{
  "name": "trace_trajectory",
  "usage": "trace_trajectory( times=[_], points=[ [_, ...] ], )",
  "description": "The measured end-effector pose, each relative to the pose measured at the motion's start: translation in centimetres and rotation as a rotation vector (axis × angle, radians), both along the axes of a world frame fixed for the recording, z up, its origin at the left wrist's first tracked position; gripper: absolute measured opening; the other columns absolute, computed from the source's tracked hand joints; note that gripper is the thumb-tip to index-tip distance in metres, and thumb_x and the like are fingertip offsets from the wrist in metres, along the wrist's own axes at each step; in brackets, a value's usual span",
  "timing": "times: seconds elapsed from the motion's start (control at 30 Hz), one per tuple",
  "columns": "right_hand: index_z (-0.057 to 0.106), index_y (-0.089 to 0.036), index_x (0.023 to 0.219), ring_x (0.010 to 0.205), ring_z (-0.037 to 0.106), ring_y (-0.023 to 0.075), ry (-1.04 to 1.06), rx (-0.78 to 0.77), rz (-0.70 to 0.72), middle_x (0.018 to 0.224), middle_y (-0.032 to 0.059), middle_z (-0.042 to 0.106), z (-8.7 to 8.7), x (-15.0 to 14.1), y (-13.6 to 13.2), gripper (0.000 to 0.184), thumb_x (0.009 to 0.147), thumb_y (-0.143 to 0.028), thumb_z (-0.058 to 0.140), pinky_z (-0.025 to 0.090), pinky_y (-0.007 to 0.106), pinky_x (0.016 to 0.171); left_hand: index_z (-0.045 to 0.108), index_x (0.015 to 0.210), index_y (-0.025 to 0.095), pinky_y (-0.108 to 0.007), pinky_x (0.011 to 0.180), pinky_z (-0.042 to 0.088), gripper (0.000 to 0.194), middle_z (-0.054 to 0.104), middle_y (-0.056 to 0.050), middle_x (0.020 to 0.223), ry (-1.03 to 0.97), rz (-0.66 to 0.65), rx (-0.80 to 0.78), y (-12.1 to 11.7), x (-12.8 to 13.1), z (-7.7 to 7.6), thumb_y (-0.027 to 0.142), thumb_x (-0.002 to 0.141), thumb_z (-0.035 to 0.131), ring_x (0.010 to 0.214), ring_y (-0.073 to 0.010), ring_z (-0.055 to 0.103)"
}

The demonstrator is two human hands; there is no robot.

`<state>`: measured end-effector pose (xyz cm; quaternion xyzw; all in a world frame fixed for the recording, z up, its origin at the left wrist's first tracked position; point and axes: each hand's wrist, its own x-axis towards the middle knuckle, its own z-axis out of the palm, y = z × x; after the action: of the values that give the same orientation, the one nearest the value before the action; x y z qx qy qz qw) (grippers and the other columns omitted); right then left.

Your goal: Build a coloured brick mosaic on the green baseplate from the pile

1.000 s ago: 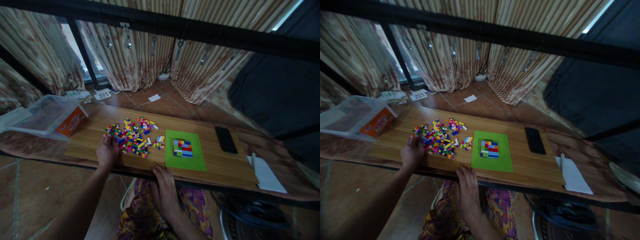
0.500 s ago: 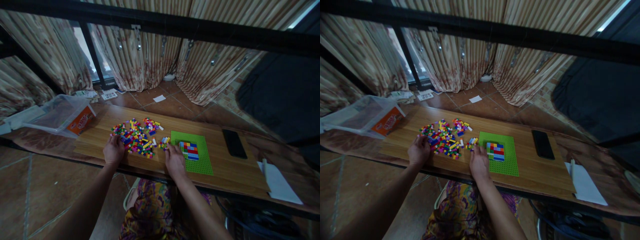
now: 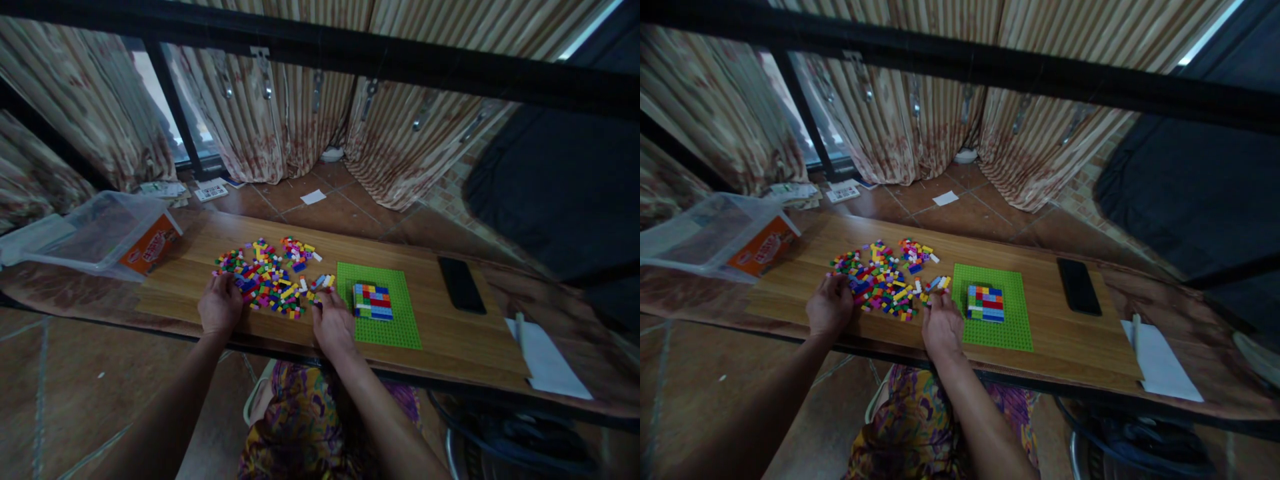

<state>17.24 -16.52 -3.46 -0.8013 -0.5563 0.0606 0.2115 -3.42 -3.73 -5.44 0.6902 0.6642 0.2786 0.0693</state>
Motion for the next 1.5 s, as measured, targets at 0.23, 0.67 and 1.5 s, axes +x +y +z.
trace_trajectory(
  times=[0.23,0.67,1.5],
  points=[
    [0.067,-0.019,0.104,0.096,0.064,0.0209,0.120,-0.069,0.019,0.102,0.0081,0.070,1.1,0.4,-0.5,0.021,0.094,-0.023,0.049,0.046,0.029,0.085,0.066,0.105,0.020,-0.031,0.080,0.047,0.028,0.068,-0.009,0.108,-0.005,0.007,0.015,0.0,0.0,-0.2,0.027,0.087,0.047,0.100,-0.0240,0.064],
    [0.069,-0.021,0.107,0.105,0.059,0.0245,0.028,-0.089,0.066,0.111,0.0101,0.065,1.2,0.6,1.7,0.024,0.087,-0.027,0.059,0.045,0.033,0.091,0.067,0.105,0.019,-0.032,0.080,0.048,0.028,0.068,-0.010,0.107,0.004,0.002,0.012,-0.2,0.1,0.1,0.025,0.086,0.048,0.099,-0.0246,0.064],
    [0.070,-0.021,0.095,0.078,0.066,0.0176,0.582,0.267,0.036,0.090,0.0043,0.072,0.1,0.2,-0.6,0.019,0.086,-0.031,0.056,0.051,0.028,0.074,0.067,0.106,0.019,-0.031,0.079,0.047,0.028,0.068,-0.010,0.106,0.004,0.001,0.004,-0.1,0.1,0.1,0.026,0.087,0.047,0.098,-0.0237,0.064]
  ],
)
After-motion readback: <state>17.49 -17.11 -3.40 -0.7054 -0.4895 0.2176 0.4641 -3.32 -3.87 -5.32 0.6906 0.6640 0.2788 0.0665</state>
